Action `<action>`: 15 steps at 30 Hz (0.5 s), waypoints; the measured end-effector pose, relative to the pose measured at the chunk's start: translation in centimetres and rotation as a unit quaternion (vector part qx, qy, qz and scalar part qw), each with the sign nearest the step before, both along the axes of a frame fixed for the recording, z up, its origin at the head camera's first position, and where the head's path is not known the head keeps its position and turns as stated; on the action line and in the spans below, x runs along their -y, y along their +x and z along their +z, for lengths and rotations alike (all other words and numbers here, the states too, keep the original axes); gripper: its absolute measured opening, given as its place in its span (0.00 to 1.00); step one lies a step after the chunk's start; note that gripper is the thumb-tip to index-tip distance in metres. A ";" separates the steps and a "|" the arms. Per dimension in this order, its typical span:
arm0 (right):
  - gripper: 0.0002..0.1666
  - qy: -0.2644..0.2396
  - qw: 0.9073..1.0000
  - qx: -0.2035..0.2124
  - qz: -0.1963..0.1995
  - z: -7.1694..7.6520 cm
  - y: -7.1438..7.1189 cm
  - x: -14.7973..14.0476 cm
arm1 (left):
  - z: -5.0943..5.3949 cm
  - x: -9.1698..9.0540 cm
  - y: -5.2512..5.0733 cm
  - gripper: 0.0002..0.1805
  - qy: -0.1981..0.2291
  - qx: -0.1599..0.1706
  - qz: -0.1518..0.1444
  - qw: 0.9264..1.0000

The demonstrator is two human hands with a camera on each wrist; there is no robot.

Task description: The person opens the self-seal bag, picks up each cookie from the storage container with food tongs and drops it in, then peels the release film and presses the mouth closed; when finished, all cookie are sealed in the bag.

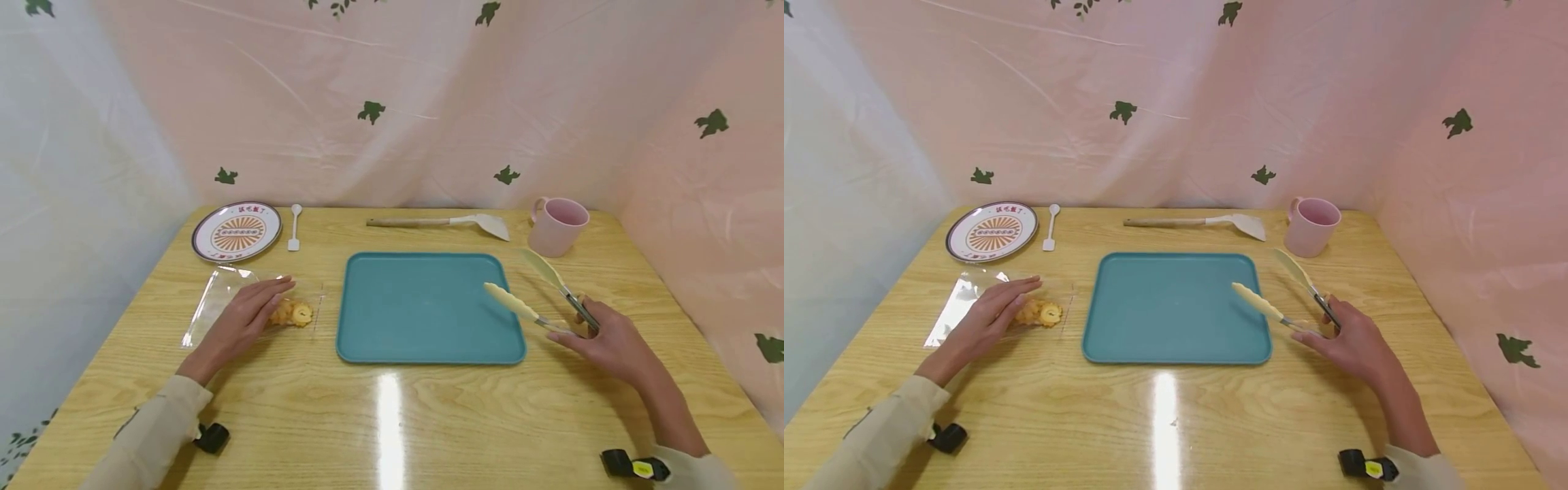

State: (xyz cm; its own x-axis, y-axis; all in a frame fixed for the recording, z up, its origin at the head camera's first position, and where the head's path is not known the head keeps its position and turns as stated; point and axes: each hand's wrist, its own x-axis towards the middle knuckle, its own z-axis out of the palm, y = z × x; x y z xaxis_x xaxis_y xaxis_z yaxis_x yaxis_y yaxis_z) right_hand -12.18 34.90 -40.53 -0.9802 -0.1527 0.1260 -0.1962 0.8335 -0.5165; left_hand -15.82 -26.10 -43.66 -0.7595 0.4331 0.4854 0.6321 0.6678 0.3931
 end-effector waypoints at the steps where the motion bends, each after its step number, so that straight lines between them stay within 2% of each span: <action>1: 0.27 -0.001 1.000 0.002 -0.002 0.0 0.1 -0.1 | 0.0 0.0 0.0 0.20 0.000 0.000 0.000 1.000; 9: 0.29 -0.005 1.000 0.011 -0.028 -0.2 1.1 -1.0 | 0.1 -0.1 0.1 0.20 0.000 0.006 0.004 1.000; 15: 0.30 -0.003 0.998 0.017 -0.052 -0.3 1.6 -1.5 | -0.1 0.0 -0.1 0.20 0.003 -0.006 -0.003 1.000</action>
